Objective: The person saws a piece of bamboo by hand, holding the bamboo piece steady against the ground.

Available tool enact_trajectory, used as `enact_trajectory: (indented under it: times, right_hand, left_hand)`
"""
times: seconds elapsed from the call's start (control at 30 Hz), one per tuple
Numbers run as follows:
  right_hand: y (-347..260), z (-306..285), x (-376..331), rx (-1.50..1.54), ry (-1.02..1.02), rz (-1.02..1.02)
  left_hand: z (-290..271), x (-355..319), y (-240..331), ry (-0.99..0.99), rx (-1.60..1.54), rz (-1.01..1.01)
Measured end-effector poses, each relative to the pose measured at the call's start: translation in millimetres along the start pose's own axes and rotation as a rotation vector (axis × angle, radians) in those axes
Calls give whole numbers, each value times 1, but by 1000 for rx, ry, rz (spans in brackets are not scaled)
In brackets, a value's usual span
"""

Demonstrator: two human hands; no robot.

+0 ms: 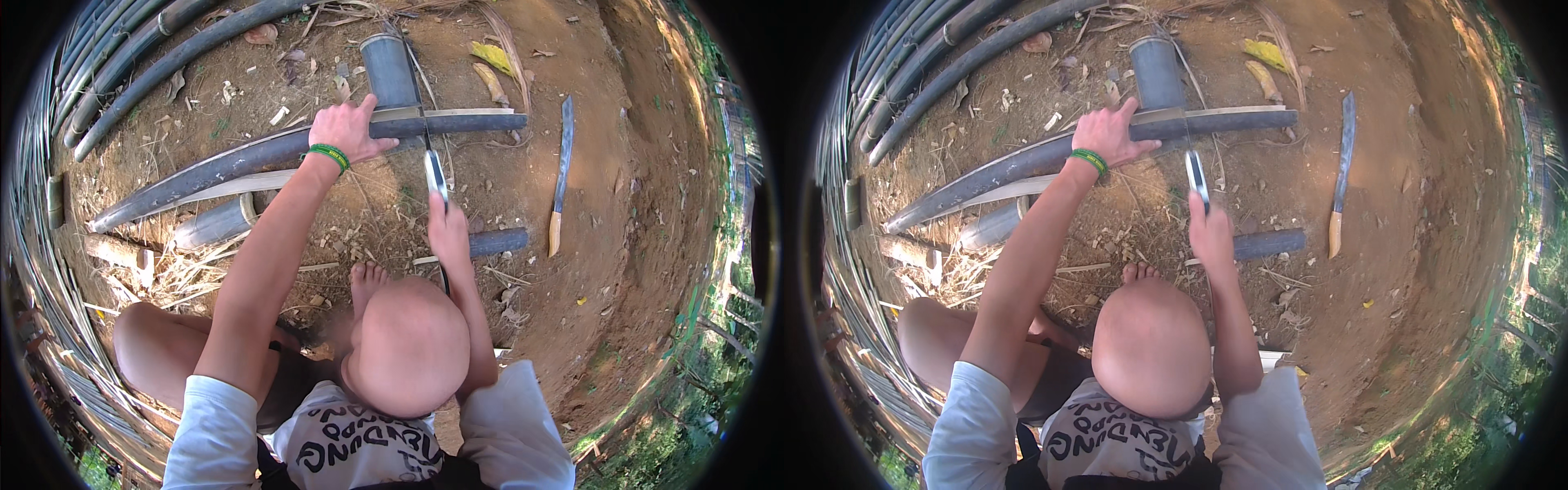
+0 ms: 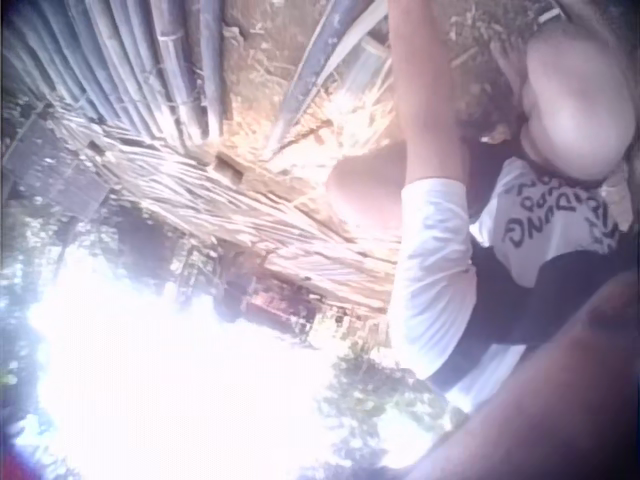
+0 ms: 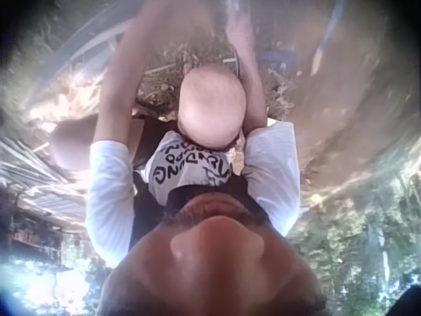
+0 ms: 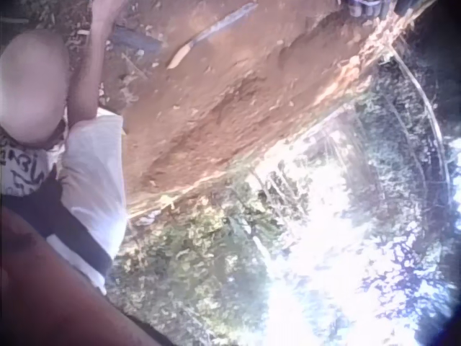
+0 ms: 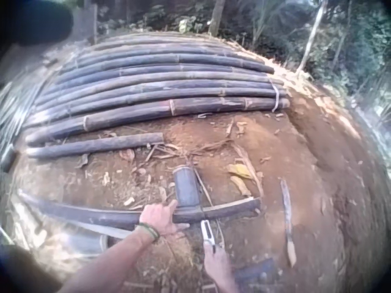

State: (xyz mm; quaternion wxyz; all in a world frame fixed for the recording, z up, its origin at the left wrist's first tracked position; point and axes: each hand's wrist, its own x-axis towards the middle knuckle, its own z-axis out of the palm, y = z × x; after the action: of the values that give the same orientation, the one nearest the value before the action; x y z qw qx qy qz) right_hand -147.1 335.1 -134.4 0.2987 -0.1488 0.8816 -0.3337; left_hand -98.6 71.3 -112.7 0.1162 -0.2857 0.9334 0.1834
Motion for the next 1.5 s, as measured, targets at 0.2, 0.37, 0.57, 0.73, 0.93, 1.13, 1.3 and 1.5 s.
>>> enact_trajectory:
  times: [0.2, 0.37, 0.57, 0.73, 0.93, 1.13, 1.3, 1.5]
  right_hand:
    - [-4, -7, -12, 15, -117, 100]
    - [28, -41, -109, 27, -152, 134]
    - [-29, 1, 29, -78, 37, -27]
    - [5, -21, -56, -13, -56, 38]
    - [-1, -29, -59, -37, -58, 2]
    - [-43, -3, 29, -47, -19, -43]
    - [35, -47, -116, 82, -134, 155]
    - [-10, 12, 27, -50, 103, -152]
  left_hand:
    - [-10, 11, -17, 40, 25, 16]
    - [-5, 6, -17, -33, 46, -26]
    - [-10, 14, -3, 15, 1, 31]
    - [-12, 20, -24, 7, 6, 21]
    - [-11, 18, -16, -45, -13, -6]
    - [-25, 24, -18, -88, -20, -15]
    - [-22, 28, -22, -107, -22, -9]
    - [-20, 28, -9, -101, -44, 9]
